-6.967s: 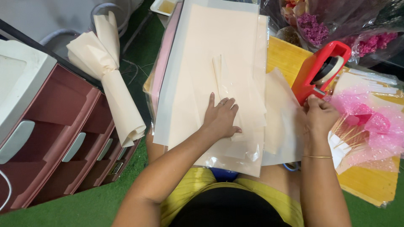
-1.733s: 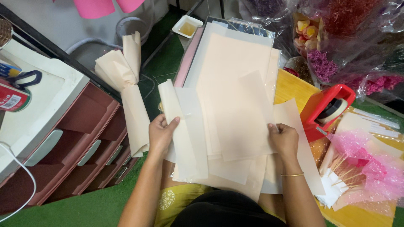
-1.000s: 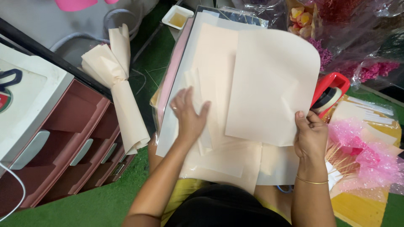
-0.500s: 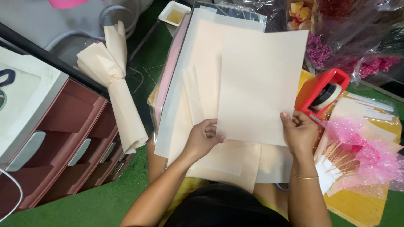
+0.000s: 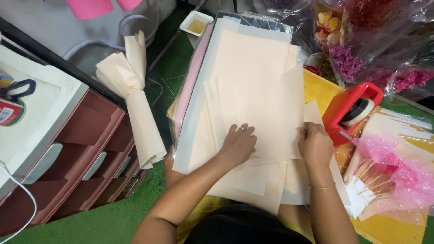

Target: The person handles and aligns sheets of thin beige wrapping paper on a table, shifting individual pieces by hand to layer and align them.

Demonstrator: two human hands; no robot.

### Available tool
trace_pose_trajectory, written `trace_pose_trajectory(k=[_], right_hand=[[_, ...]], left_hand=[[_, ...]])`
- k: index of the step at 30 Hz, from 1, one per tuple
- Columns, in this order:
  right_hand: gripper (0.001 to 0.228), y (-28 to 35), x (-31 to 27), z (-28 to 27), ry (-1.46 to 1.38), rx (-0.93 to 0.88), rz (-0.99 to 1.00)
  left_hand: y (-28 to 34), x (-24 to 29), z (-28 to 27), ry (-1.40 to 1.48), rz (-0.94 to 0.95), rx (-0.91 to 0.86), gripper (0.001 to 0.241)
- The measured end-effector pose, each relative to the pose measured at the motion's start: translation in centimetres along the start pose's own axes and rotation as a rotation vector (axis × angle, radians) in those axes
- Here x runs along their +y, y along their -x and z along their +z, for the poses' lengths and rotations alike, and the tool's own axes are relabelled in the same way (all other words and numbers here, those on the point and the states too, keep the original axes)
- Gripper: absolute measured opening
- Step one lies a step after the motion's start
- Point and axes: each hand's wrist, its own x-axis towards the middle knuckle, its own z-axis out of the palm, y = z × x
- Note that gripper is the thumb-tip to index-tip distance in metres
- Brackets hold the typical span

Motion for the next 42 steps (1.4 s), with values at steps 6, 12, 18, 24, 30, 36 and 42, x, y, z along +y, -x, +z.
trace_pose_trajectory(k=[6, 12, 18, 24, 30, 36, 42], right_hand=[[0.018, -1.3, -2.7, -1.8, -0.225, -0.136, -0.019], [0.015, 0.3, -4.9, 2.5, -0.814, -0.343, 0.179], [0.018, 0.6, -5.0, 7.4, -1.088, -0.394, 0.397], [0.019, -0.5, -5.3, 2.9, -0.880, -0.209, 0.338], [0.023, -0.8, -6.0, 2.3, -0.790, -0.376, 0.221], [0.025, -0.8, -6.2, 5.3, -0.863, -0.431, 0.269], [0.035, -0.2, -7.5, 4.1, -0.746, -0.414, 0.322]], left_hand=[[0.0, 1.3, 1.0, -0.030, 0.019, -0.024, 0.023], [0.0, 0.6, -0.1, 0.063, 0.027, -0.043, 0.024], [-0.3, -0.5, 0.6, 0.043, 0.083, -0.023, 0.025], [0.0, 0.1, 0.0, 0.008, 0.079, -0.046, 0.024], [-0.6, -0.2, -0.2, -0.009, 0.091, -0.043, 0.022], [-1.4, -1.5, 1.9, 0.062, 0.095, -0.023, 0.020], [-1.1, -1.5, 1.5, 0.132, 0.074, -0.005, 0.019]])
